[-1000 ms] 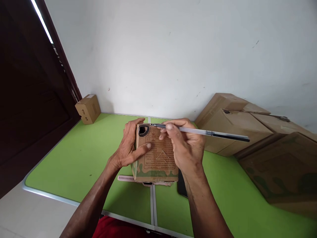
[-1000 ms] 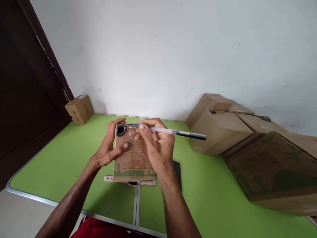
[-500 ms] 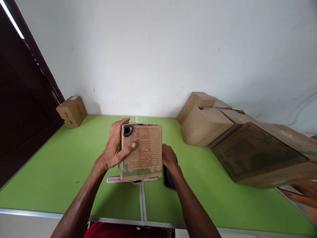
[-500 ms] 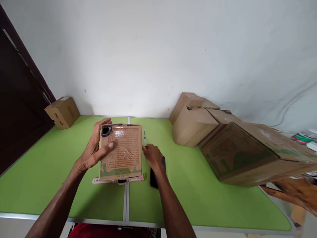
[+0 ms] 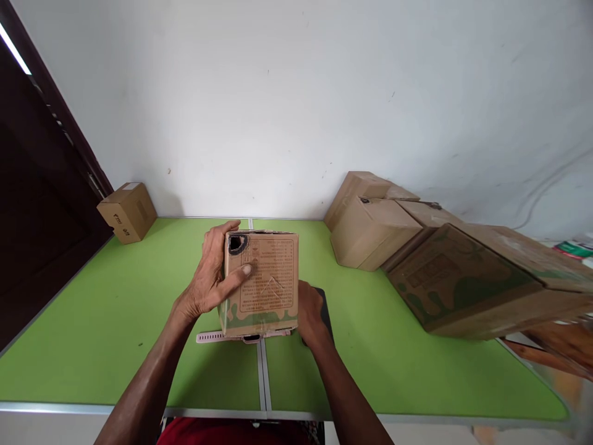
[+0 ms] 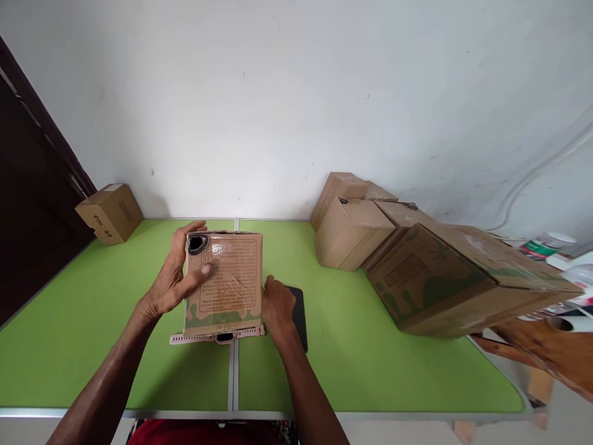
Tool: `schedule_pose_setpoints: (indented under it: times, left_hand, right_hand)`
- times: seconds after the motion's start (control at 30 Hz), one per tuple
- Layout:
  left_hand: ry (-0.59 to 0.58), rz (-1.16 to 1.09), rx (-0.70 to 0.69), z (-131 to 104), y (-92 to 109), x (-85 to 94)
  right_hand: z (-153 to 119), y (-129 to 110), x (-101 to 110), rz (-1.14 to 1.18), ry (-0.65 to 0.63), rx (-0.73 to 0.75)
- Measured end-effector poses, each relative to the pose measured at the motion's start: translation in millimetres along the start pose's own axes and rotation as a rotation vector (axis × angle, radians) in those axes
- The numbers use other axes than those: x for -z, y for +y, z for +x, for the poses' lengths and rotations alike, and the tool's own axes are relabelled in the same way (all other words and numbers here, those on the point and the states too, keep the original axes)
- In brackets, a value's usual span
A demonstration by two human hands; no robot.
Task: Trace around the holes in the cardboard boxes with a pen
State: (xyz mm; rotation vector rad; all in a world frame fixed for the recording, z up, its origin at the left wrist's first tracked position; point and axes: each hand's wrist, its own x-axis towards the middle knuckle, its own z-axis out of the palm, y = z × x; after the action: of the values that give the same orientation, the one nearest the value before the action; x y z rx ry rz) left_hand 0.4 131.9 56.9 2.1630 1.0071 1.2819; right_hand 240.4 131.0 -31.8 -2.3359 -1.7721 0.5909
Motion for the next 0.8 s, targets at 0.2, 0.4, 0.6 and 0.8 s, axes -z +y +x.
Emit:
schedule_pose_setpoints:
  times: [0.2, 0.4, 0.6, 0.8]
  left_hand:
    - [0.011, -0.017, -0.004, -1, -1, -0.6]
    - [0.015, 0.003, -0.011, 0, 1, -1.3]
    - [0.006, -0.009, 0.002, -1, 2, -1.3]
    - [0.004, 0.007, -0.005, 0, 5, -0.2]
  right_hand:
    - [-44, 44, -2, -0.064, 0.081, -0.241]
    - [-43, 62, -15, 0.075, 0.026, -0.276]
    - [-31, 92, -12, 0.399, -0.028, -0.275]
    - [-56, 111, -18, 0.956, -0.15, -0.177]
